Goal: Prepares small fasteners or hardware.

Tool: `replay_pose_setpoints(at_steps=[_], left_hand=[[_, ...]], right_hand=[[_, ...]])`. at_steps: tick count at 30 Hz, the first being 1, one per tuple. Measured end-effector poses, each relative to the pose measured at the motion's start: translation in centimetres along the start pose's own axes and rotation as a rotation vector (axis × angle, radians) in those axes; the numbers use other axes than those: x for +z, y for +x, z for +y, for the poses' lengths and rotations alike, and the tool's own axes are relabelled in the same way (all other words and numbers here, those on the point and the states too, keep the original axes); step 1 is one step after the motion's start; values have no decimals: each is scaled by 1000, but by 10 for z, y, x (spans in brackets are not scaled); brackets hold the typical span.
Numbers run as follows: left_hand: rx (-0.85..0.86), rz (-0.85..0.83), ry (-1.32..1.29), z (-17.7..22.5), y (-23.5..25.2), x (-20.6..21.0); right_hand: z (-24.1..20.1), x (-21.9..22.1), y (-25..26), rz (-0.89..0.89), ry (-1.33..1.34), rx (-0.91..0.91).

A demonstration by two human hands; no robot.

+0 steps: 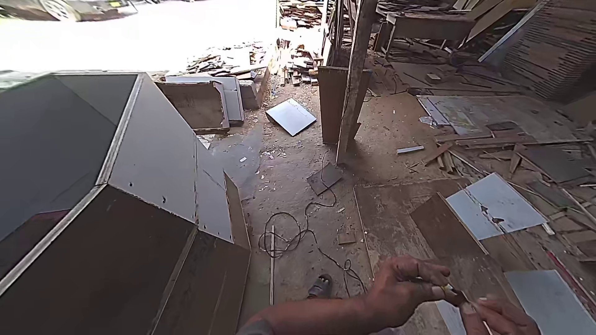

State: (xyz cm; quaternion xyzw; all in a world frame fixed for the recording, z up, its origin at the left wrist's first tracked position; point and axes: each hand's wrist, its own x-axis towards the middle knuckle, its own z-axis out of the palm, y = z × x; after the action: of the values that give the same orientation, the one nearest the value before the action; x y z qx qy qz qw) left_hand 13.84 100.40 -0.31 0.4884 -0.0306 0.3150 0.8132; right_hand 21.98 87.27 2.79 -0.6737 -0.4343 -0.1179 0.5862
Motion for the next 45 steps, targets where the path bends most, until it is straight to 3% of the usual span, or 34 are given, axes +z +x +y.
replay_pose_setpoints(at_steps=[4, 7, 10, 19, 23, 26, 29, 32, 35, 38, 41, 45], left_hand=[[-13, 16, -56, -1, 2, -3], [-11, 6, -50, 1, 1, -4], [-31, 11, -51, -4, 3, -3], [-50, 25, -51, -5, 0, -4], [-48, 7, -59, -7, 4, 0], [-54, 10, -46, -9, 0, 3], [-42, -3, -45, -10, 4, 4], [-37, 7, -38, -10, 0, 7], [-39, -5, -45, -12, 4, 8], [-36, -12, -36, -10, 0, 10], [-38, -15, -29, -11, 4, 13], [-42, -13, -30, -13, 2, 16]], right_hand=[[-2, 2, -2, -68, -43, -64], [3, 3, -1, 33, -15, 50], [-5, 0, -2, -14, -44, -22], [4, 1, -3, 87, 17, 106], [-5, -4, -5, 16, -34, 20], [4, -8, -6, 79, 2, 104], [-5, -10, -6, 27, -46, 14], [4, -12, -8, 94, -3, 98], [-4, -15, -7, 16, -43, 7], [1, -18, -10, 99, 20, 90], [-5, -19, -9, 46, -28, 13], [1, -22, -10, 83, 33, 77]])
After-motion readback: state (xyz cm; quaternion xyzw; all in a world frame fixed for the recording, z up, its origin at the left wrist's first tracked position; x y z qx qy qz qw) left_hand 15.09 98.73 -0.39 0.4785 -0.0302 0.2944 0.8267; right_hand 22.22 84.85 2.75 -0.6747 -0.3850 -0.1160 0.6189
